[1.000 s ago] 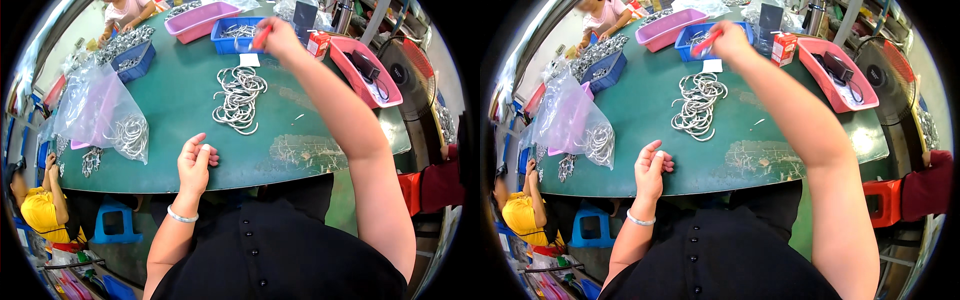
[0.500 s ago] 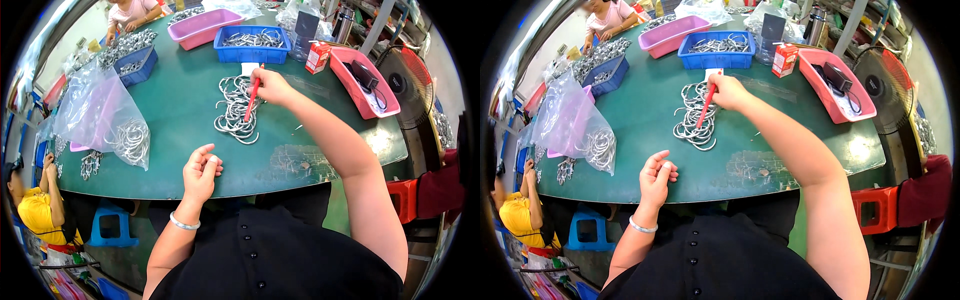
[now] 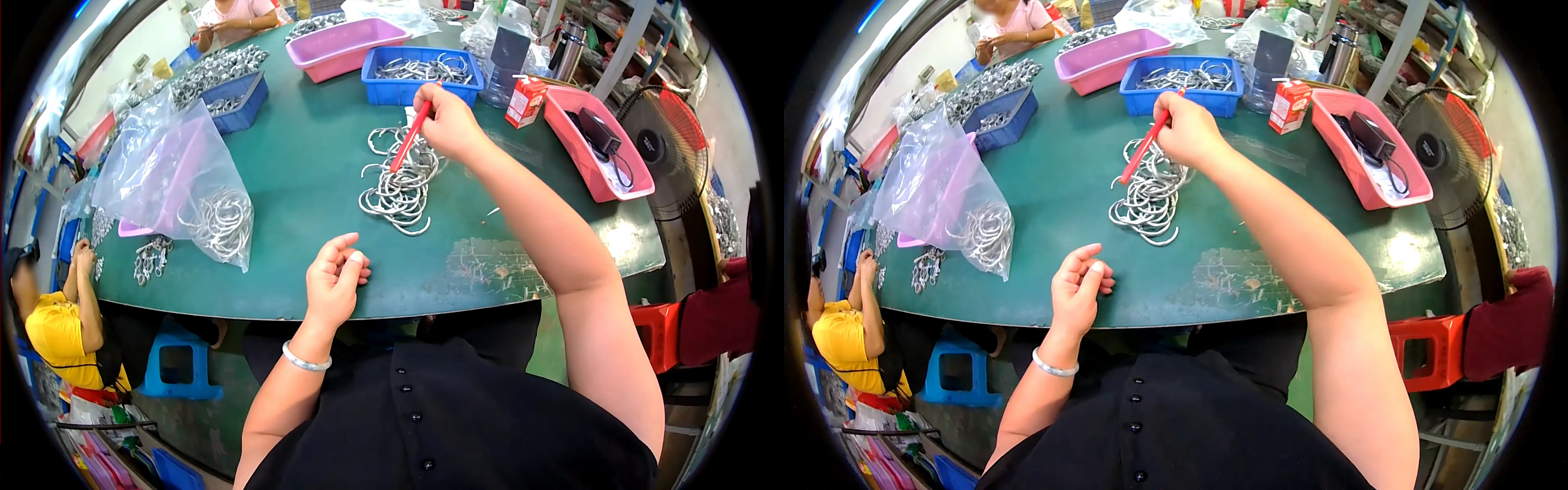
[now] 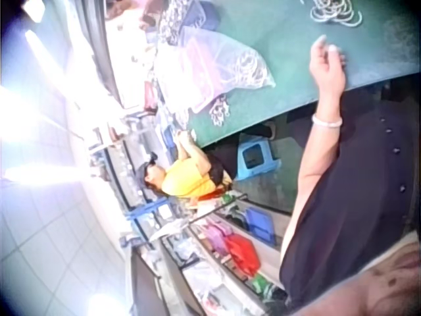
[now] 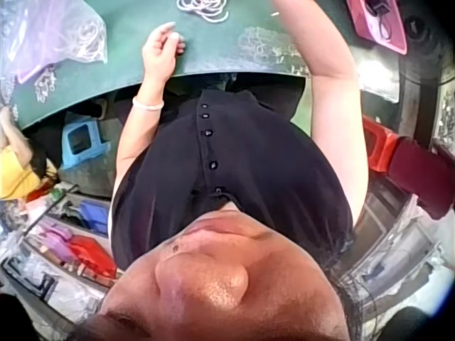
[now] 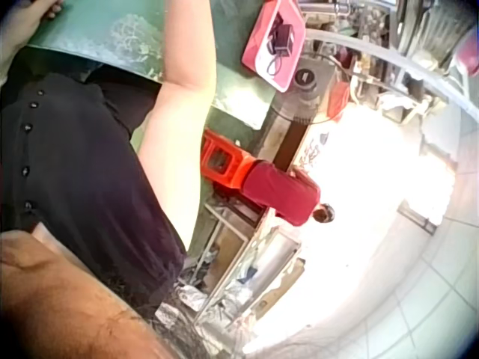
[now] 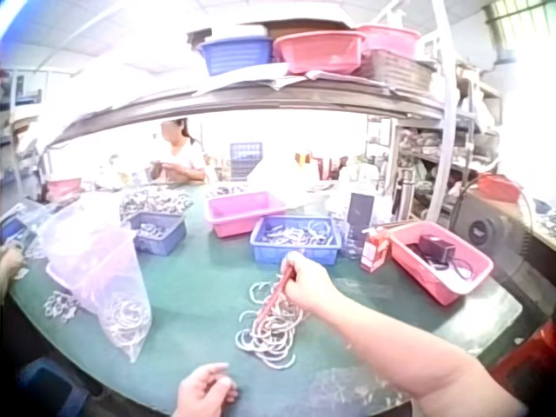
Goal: The person picks up metal rings one by one from a pile and marks a specific point on each ring using a red pen, then places the marked rings back into the pile.
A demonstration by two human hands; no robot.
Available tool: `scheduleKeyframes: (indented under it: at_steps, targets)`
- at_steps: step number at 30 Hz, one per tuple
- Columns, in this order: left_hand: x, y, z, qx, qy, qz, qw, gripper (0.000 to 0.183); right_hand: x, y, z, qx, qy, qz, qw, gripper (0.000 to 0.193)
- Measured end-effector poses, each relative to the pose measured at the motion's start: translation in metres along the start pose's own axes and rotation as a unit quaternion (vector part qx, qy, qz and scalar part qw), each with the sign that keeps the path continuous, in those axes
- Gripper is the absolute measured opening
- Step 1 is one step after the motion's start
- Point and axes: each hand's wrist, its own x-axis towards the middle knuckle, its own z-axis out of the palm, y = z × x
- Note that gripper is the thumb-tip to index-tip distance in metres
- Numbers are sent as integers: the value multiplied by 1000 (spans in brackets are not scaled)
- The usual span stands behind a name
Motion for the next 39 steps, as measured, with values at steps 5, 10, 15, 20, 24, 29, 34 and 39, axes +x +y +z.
scheduleKeyframes:
  at_steps: [5, 10, 15, 20, 24, 29, 34, 39]
  targets:
    - [0, 1, -1, -1, -3, -7, 1000, 25, 8, -10, -14, -101, -201, -30, 974, 10]
    - [-1, 1, 0, -8, 3, -5, 1000, 25, 5, -8, -33, 52, -274, 146, 949, 14]
    - [-1, 1, -2, -7, 0, -1, 1000, 24, 2, -3, -44, 68, -271, 208, 937, 13]
    - [-1, 0, -1, -4, -2, 3, 1000, 23, -2, 8, -55, 74, -228, 237, 941, 13]
    - [-2, 0, 2, 4, 5, 0, 1000, 22, -9, 11, -65, 109, -251, 237, 932, 13]
    - [0, -2, 2, -11, 2, -10, 1000, 23, -31, -3, -66, 304, -194, 148, 921, 11]
    - [-14, 16, 8, -119, -22, -67, 990, 28, -84, -44, -28, 470, -154, 125, 860, 11]
    - [-24, 38, 16, -187, -57, -55, 979, 27, -122, -55, -6, 536, -110, 158, 822, 9]
